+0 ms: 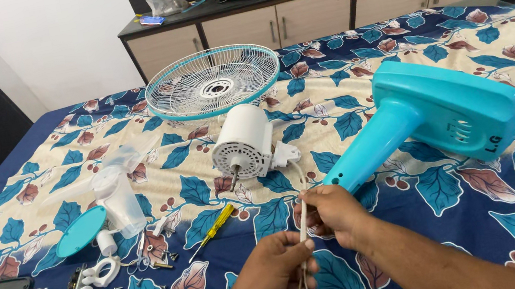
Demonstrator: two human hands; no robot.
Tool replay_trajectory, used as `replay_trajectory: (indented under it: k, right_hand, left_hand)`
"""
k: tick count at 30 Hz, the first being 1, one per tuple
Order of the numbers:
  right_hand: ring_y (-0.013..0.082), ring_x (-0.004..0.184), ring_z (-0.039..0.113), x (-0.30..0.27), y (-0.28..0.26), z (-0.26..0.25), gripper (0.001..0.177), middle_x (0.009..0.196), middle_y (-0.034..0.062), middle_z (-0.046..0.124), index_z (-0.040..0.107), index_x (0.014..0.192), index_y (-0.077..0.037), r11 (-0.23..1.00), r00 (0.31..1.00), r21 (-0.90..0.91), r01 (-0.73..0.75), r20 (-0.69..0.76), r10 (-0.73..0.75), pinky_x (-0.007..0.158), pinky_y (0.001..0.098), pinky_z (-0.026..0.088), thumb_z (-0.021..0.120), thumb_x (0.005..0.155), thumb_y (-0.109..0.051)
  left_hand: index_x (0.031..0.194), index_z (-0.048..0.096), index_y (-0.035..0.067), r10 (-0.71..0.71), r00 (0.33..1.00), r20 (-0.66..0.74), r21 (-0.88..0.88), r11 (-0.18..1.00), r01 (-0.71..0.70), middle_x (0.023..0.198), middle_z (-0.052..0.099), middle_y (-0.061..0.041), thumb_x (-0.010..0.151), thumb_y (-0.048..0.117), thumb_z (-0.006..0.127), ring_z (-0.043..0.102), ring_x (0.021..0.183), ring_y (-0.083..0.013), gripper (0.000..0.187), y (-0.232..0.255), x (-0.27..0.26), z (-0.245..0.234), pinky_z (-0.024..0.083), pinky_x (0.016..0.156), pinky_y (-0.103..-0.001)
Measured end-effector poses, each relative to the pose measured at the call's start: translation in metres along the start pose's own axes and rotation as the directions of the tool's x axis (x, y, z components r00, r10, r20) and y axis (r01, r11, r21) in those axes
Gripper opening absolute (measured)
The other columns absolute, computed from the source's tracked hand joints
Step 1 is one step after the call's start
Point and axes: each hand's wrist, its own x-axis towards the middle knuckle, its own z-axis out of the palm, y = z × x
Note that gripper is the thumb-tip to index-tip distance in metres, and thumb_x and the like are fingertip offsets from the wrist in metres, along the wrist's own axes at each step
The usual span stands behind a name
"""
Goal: The person assembles a disassembled LG fan on a table. They connect wires to the fan housing, attach the motor to the housing, and secure it with screws using a screwdriver. The fan cage and blades remain separate on the table.
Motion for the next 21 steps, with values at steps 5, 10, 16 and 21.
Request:
replay_trajectory:
  k: [5, 10, 16, 21]
  right_hand:
    - [0.0128, 0.054, 0.058, 0.003, 0.007, 0.001, 0.035, 0.071, 0.0075, 0.065, 0.068, 0.091, -0.002, 0.996, 0.998, 0.072, 0.05, -0.027, -0.048, 0.046, 0.0275, 0.041, 0.053, 0.103, -0.032]
    - [0.0115, 0.054, 0.056, 0.004, 0.005, -0.001, 0.033, 0.071, 0.0033, 0.064, 0.065, 0.089, -0.004, 0.998, 0.997, 0.013, 0.062, -0.052, -0.061, 0.045, 0.0283, 0.042, 0.056, 0.101, -0.032]
    - [0.0203, 0.052, 0.05, -0.025, -0.009, 0.01, 0.037, 0.068, 0.0124, 0.06, 0.054, 0.09, 0.003, 0.944, 0.957, -0.232, 0.236, -0.111, -0.267, 0.043, 0.0379, 0.036, 0.074, 0.097, -0.028]
    - [0.0174, 0.063, 0.062, -0.058, -0.015, 0.005, 0.028, 0.076, 0.0065, 0.064, 0.072, 0.098, -0.008, -0.006, 0.355, -0.562, 0.827, 0.53, -0.77, 0.053, 0.0341, 0.05, 0.08, 0.079, -0.026]
  left_hand:
    - [0.096, 0.069, 0.005, 0.027, 0.998, 0.065, 0.255, 0.966, -0.043, 0.067, 0.064, 0.001, 0.098, 0.025, 0.068, 0.058, 0.054, -0.0079, 0.02, 0.009, -0.025, -0.059, 0.043, 0.05, -0.022]
    - [0.083, 0.071, 0.004, 0.154, 0.979, -0.135, 0.454, 0.888, -0.077, 0.062, 0.063, 0.0, 0.096, 0.024, 0.07, 0.052, 0.053, -0.0072, 0.024, 0.024, -0.031, -0.109, 0.038, 0.051, -0.023]
    - [0.08, 0.073, 0.001, 0.41, 0.884, -0.227, 0.478, 0.837, -0.265, 0.06, 0.061, 0.0, 0.09, 0.023, 0.075, 0.049, 0.053, -0.0079, 0.024, 0.032, -0.02, -0.093, 0.038, 0.049, -0.027]
    - [0.08, 0.076, 0.001, 0.475, 0.874, -0.099, 0.729, 0.633, -0.261, 0.063, 0.072, -0.006, 0.085, 0.024, 0.076, 0.063, 0.054, -0.0098, 0.024, 0.049, -0.015, -0.05, 0.048, 0.051, -0.026]
